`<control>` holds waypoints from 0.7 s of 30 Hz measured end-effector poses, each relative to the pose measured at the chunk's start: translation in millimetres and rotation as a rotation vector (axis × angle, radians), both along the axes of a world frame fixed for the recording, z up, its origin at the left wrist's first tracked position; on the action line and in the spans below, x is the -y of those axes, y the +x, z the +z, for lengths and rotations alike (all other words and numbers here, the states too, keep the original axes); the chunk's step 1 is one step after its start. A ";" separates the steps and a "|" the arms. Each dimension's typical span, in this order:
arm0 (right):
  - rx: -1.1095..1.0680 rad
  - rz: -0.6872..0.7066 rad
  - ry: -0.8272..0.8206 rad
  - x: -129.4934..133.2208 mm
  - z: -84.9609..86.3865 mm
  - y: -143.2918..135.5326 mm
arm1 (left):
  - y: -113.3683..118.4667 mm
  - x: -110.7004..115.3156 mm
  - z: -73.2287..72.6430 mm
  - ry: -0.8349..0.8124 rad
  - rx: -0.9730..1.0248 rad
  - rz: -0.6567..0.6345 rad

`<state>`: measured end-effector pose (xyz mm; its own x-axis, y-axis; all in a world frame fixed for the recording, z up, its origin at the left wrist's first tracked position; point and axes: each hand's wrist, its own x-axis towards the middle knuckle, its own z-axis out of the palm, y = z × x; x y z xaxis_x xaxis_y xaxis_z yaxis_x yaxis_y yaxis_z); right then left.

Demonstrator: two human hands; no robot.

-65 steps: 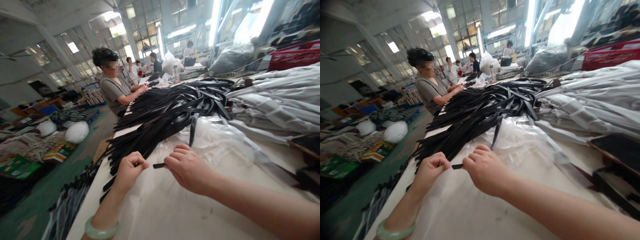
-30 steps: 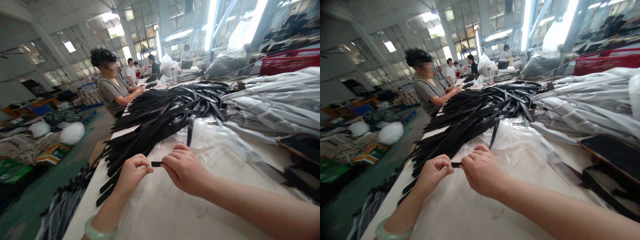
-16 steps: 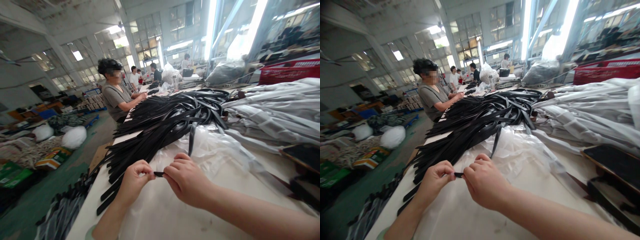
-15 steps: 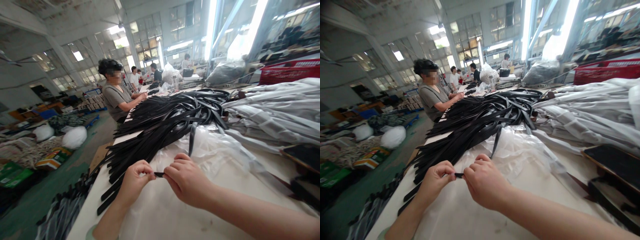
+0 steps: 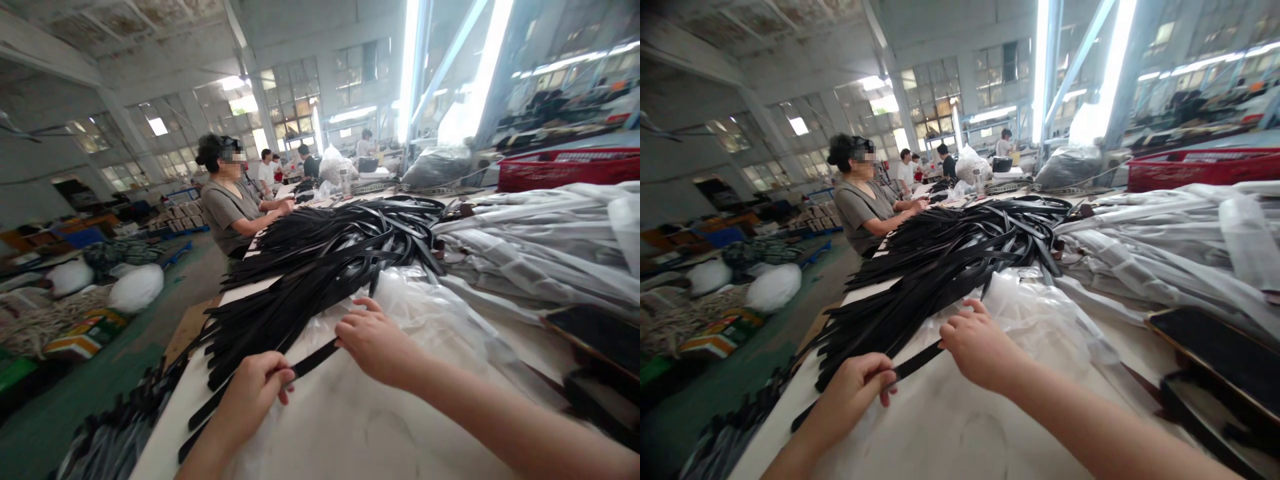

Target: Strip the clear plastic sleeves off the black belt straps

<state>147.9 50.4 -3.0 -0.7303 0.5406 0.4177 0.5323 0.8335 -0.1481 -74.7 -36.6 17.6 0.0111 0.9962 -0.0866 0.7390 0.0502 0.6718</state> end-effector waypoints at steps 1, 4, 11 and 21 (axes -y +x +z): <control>-0.005 0.002 0.000 -1.4 1.3 1.0 | 0.8 0.2 -0.2 0.007 0.016 -0.009; 0.019 0.063 0.018 8.7 4.1 -2.5 | 8.8 0.8 -4.0 0.035 0.011 -0.081; 0.056 0.182 0.073 39.1 10.3 -12.3 | 18.1 0.8 -7.9 0.041 -0.008 -0.144; 0.006 0.123 -0.024 11.6 1.9 -1.3 | -26.4 -0.3 -3.3 -0.307 0.423 -0.142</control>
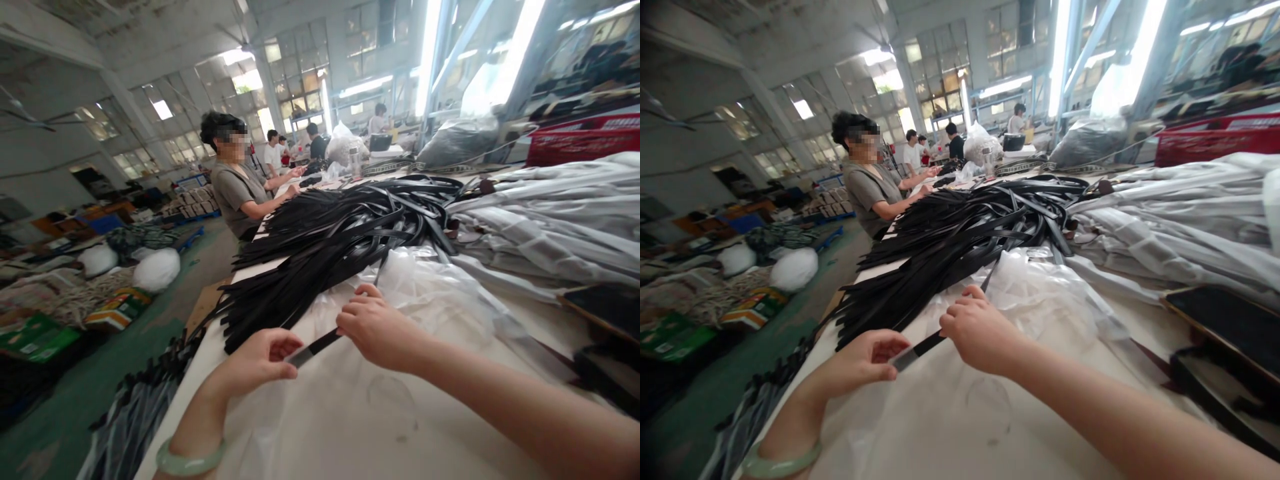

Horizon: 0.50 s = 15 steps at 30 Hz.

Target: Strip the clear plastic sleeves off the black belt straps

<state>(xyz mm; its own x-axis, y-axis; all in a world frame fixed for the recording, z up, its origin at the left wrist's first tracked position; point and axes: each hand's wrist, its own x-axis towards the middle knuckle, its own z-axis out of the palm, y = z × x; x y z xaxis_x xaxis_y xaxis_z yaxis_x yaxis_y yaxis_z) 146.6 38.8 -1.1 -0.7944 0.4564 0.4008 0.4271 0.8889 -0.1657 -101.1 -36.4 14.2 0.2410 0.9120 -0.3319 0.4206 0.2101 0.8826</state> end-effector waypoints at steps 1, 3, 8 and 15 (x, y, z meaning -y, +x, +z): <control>-0.005 0.003 0.001 0.7 -0.4 -0.2 | -1.3 0.6 -0.3 -0.025 -0.029 -0.022; -0.017 0.008 0.003 1.5 -0.7 -0.1 | 0.4 1.5 -0.9 -0.046 -0.081 -0.041; -0.028 0.009 0.031 -4.9 4.3 6.2 | 18.5 2.7 2.8 -0.077 -0.070 -0.007; -0.051 0.087 -0.018 9.9 19.4 8.9 | 57.6 2.6 26.6 -0.040 -0.112 0.076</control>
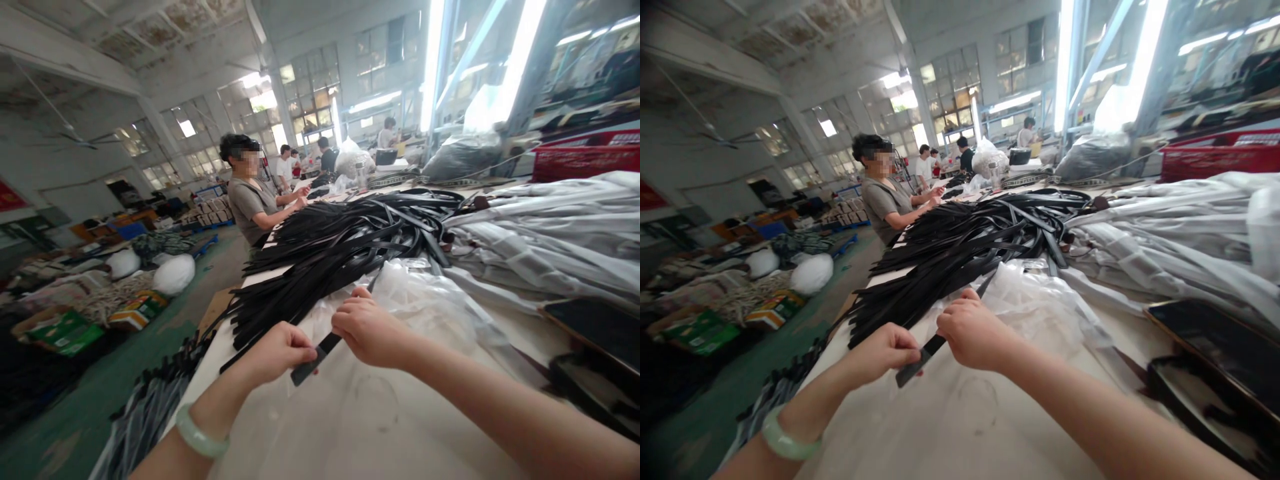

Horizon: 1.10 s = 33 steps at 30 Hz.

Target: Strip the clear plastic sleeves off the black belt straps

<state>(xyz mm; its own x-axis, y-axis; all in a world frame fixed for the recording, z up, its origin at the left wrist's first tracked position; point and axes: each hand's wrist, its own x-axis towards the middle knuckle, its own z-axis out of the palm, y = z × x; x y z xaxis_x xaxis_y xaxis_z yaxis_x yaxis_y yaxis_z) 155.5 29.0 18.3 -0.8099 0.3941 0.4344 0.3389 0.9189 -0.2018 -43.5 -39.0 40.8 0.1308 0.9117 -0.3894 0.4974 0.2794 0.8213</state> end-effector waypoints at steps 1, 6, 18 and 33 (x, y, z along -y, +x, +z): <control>-0.002 0.026 -0.004 4.5 0.7 -1.1 | 6.1 0.1 3.7 0.015 -0.012 0.008; -0.026 0.079 -0.016 -5.6 -2.0 7.5 | 16.0 7.4 15.6 0.049 -0.106 0.038; -0.002 0.133 0.051 8.4 -12.4 -3.2 | 25.1 27.1 7.4 0.191 -0.307 0.125; 0.055 0.080 0.083 -3.7 -18.8 2.9 | 22.3 31.3 -7.0 0.299 -0.416 0.176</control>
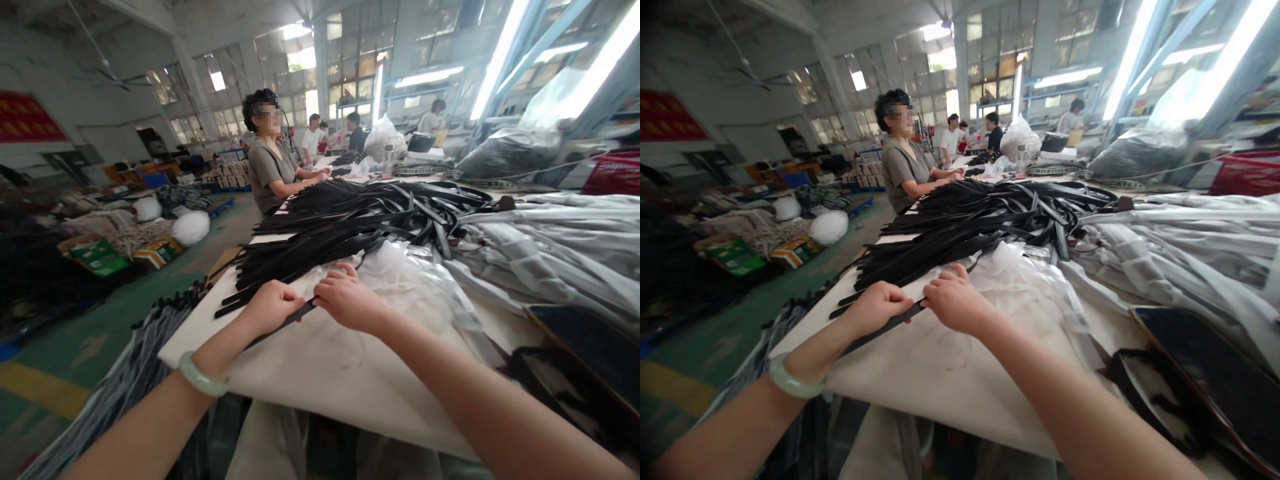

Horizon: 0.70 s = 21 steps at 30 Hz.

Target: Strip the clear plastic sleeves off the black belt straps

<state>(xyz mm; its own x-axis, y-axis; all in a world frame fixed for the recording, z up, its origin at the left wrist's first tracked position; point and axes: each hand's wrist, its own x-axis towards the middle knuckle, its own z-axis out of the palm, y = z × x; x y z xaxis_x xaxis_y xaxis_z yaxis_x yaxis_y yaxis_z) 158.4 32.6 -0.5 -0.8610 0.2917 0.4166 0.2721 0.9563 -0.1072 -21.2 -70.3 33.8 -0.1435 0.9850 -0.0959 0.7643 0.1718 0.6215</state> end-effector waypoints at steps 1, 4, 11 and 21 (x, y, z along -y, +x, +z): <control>0.003 -0.040 -0.003 -5.4 0.5 2.9 | -1.7 0.1 -0.7 -0.001 0.001 0.006; -0.005 -0.126 -0.029 -18.4 3.7 9.2 | -7.7 1.5 0.7 -0.001 0.001 0.026; -0.017 0.040 -0.038 7.7 3.7 -0.4 | 9.2 -4.8 5.2 0.015 0.055 -0.014; -0.112 -0.112 -0.092 -22.2 4.5 9.6 | -5.6 -14.6 14.0 0.044 0.073 0.027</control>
<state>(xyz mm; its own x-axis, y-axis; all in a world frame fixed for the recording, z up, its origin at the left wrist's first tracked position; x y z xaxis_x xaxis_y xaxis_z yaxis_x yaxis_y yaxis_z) 168.0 54.8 4.0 -0.7708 0.4245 0.4751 0.3582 0.9054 -0.2280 -26.8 -55.7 47.8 -0.1647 0.9843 -0.0641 0.7123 0.1636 0.6825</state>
